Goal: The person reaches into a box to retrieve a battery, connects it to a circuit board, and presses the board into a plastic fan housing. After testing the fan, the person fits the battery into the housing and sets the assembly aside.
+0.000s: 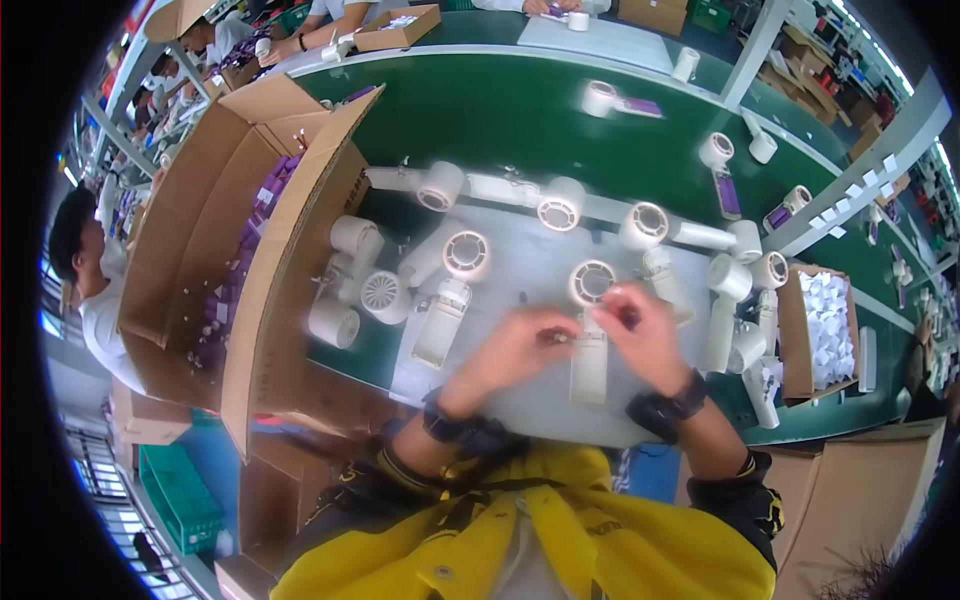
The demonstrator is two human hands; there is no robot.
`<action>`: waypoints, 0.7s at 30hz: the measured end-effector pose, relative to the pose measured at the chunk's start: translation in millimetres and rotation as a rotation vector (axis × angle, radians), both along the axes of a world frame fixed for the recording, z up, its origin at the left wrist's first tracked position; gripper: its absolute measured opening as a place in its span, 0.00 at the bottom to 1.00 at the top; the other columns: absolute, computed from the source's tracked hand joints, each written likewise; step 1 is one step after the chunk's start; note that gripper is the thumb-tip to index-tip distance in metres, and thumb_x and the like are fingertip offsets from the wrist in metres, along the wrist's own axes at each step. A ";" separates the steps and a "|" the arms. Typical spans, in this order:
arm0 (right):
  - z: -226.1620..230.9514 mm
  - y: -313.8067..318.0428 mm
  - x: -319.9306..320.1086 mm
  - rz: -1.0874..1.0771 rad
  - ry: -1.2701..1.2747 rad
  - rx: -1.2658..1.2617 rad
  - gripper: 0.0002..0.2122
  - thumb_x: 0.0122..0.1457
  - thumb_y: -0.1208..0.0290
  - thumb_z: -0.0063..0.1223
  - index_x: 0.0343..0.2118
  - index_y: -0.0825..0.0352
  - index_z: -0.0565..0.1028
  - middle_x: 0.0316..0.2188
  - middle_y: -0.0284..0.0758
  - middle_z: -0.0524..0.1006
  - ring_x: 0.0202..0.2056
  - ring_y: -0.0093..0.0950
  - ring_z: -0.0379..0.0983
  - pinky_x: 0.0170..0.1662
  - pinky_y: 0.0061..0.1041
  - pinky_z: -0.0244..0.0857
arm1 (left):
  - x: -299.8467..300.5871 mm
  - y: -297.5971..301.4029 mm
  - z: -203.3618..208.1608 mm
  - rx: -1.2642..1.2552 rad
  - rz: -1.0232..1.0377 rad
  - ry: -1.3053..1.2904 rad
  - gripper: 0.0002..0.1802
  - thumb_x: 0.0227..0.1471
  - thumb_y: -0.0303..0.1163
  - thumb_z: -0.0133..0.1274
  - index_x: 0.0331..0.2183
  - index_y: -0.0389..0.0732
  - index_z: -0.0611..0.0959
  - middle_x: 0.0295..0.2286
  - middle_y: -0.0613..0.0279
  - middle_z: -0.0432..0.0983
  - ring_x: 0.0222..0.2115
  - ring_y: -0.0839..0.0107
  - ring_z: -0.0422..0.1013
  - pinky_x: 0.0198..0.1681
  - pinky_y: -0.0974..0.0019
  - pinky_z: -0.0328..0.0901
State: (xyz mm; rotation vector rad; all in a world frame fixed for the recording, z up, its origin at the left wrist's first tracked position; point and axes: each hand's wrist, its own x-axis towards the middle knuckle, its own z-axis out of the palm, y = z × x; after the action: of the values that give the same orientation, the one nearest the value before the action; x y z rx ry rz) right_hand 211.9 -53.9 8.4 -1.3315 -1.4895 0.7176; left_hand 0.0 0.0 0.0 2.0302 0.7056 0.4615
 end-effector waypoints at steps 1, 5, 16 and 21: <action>2.7 -2.1 -1.8 -0.006 -0.068 0.021 0.06 0.56 0.74 0.61 0.33 0.67 0.74 0.31 0.35 0.78 0.26 0.25 0.77 0.29 0.29 0.70 | -3.2 -2.3 0.8 -0.109 0.008 -0.102 0.20 0.50 0.18 0.60 0.46 0.40 0.77 0.39 0.63 0.77 0.41 0.69 0.76 0.49 0.71 0.70; 17.6 -31.8 11.9 0.082 -0.246 0.002 0.08 0.52 0.76 0.63 0.35 0.67 0.75 0.28 0.35 0.75 0.25 0.28 0.75 0.28 0.28 0.68 | 5.6 -33.8 -0.1 -0.367 0.094 -0.290 0.17 0.47 0.14 0.60 0.41 0.35 0.80 0.36 0.63 0.78 0.41 0.74 0.75 0.48 0.69 0.71; 24.6 -40.2 -1.9 0.017 -0.431 -0.052 0.14 0.50 0.76 0.64 0.41 0.63 0.77 0.40 0.40 0.73 0.29 0.40 0.76 0.33 0.34 0.71 | 3.1 -32.2 17.0 -0.187 0.140 -0.155 0.17 0.42 0.12 0.59 0.37 0.38 0.84 0.39 0.59 0.78 0.40 0.67 0.76 0.46 0.67 0.71; 23.5 -41.3 -2.9 -0.003 -0.424 -0.088 0.13 0.51 0.76 0.64 0.40 0.64 0.77 0.40 0.41 0.73 0.28 0.38 0.76 0.32 0.32 0.71 | 3.8 -32.8 4.8 0.067 0.147 -0.243 0.18 0.40 0.11 0.58 0.34 0.41 0.87 0.39 0.57 0.79 0.37 0.65 0.76 0.44 0.67 0.72</action>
State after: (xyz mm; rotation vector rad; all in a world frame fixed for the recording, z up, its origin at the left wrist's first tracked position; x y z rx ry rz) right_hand 209.0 -95.2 31.9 -1.6236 -1.8024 0.5220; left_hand 3.8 -32.8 4.8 1.9483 0.6996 0.8117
